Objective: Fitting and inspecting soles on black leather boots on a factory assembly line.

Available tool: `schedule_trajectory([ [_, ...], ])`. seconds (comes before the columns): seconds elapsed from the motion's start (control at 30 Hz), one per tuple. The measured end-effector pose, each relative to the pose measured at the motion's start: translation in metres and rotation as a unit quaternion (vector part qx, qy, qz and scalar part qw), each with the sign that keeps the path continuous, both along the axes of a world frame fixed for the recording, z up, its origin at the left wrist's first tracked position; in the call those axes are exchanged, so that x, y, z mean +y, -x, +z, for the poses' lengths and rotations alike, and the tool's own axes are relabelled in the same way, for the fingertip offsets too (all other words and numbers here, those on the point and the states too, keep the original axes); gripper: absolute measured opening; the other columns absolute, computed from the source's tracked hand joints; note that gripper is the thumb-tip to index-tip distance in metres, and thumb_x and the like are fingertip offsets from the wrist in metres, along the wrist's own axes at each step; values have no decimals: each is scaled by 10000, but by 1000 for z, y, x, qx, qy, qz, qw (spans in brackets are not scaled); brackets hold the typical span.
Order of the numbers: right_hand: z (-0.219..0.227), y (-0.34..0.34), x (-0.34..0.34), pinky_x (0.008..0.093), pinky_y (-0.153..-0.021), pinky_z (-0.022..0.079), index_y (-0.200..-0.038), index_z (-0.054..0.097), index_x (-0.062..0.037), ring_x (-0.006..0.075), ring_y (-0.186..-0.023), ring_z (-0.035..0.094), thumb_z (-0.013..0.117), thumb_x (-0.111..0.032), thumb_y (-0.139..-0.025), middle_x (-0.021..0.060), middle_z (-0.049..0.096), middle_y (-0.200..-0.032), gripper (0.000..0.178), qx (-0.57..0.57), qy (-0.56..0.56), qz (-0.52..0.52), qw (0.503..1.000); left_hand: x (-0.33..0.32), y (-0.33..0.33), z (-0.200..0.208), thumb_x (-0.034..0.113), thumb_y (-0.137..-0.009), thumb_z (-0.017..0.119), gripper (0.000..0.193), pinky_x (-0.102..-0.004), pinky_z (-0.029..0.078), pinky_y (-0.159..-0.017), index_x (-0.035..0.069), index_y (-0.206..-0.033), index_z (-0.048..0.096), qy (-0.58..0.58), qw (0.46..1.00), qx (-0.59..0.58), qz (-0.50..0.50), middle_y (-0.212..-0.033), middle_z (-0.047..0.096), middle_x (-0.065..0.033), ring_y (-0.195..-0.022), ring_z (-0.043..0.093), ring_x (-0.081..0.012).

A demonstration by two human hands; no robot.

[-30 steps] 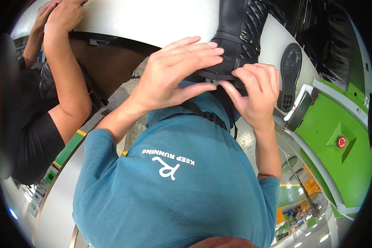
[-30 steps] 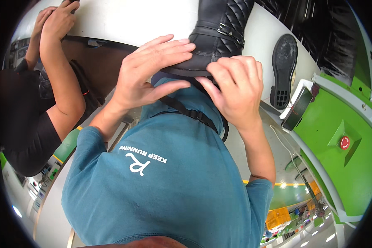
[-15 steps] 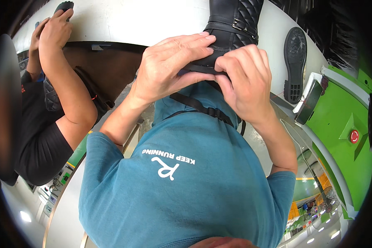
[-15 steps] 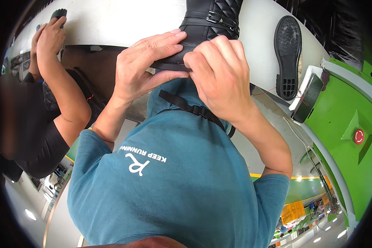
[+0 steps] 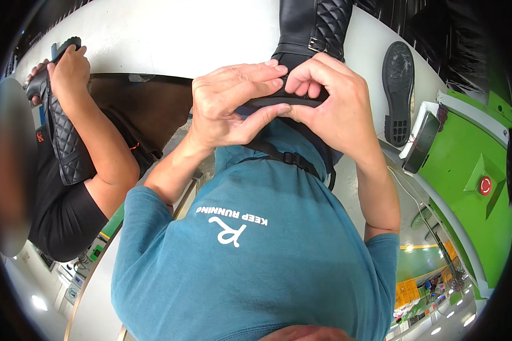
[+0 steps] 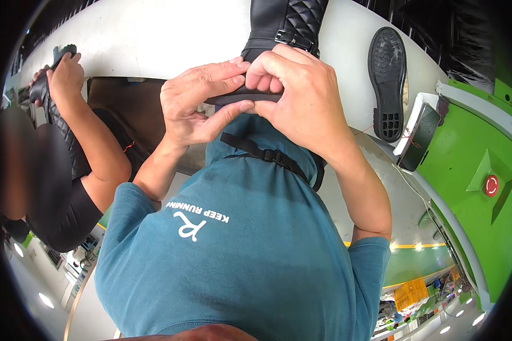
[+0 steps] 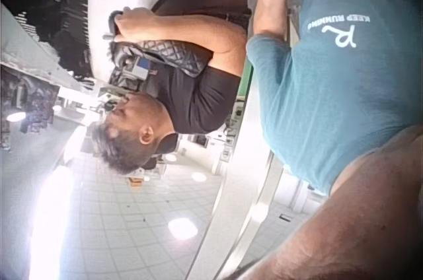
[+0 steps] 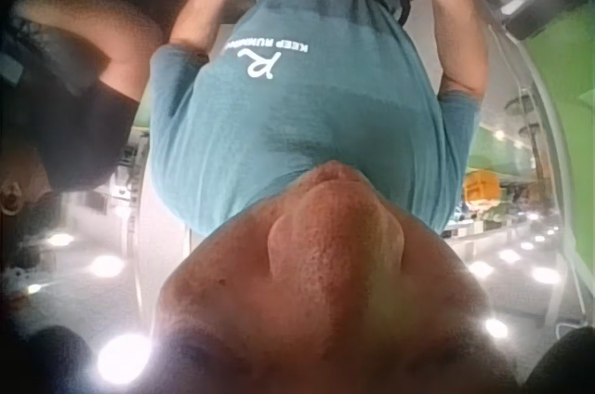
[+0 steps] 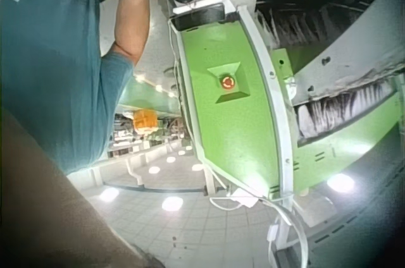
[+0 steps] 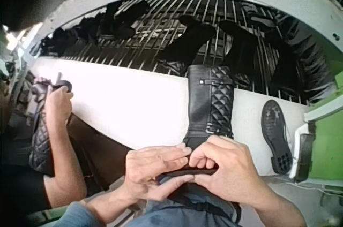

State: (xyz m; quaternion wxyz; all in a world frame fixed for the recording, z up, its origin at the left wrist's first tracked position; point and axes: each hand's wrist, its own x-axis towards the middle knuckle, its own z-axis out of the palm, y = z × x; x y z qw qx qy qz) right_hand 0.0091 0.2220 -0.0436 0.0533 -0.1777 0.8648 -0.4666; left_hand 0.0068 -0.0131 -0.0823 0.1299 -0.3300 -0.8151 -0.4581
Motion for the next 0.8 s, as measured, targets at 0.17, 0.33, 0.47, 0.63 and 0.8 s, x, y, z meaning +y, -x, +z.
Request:
schedule_trajectory([
  [0.17,-3,-3,20,420,-891,618,-1150,744,-67,316,-998,714,1021,-169,-649,88,727,-1125,581,160,13,2,987,2,1,7,125,-695,1030,443,-430,670,-973,-27,-1064,837,6,1000,-18,-10,-1188,855,-197,-1163,832,-354],
  [0.33,-27,-28,40,482,-1128,612,-1253,777,-4,363,-1349,717,1037,-225,-668,134,761,-1389,678,198,-24,-13,980,6,1,9,131,-682,1045,424,-425,681,-967,-15,-1009,817,23,1000,-8,0,-1173,858,-182,-1143,836,-351],
  [0.47,-40,-31,39,474,-1151,614,-1256,800,-10,348,-1326,738,1038,-252,-686,129,783,-1364,663,219,-2,-37,975,11,2,6,219,-668,1085,472,-402,698,-955,-19,-942,783,40,999,6,24,-1127,855,-181,-1115,841,-334],
  [0.63,-43,-26,40,489,-1137,630,-1199,825,-21,320,-1258,782,1053,-281,-660,123,820,-1294,640,210,26,-43,976,14,5,2,279,-653,1094,530,-419,706,-974,-42,-921,769,22,999,1,27,-1079,846,-197,-1085,844,-319],
  [0.8,-45,-23,40,490,-1115,643,-1116,840,-44,302,-1230,801,1072,-278,-617,102,840,-1220,598,195,50,-60,978,17,8,5,250,-646,1103,519,-455,713,-972,-46,-893,756,12,1000,-12,22,-1049,838,-207,-1052,848,-319],
])
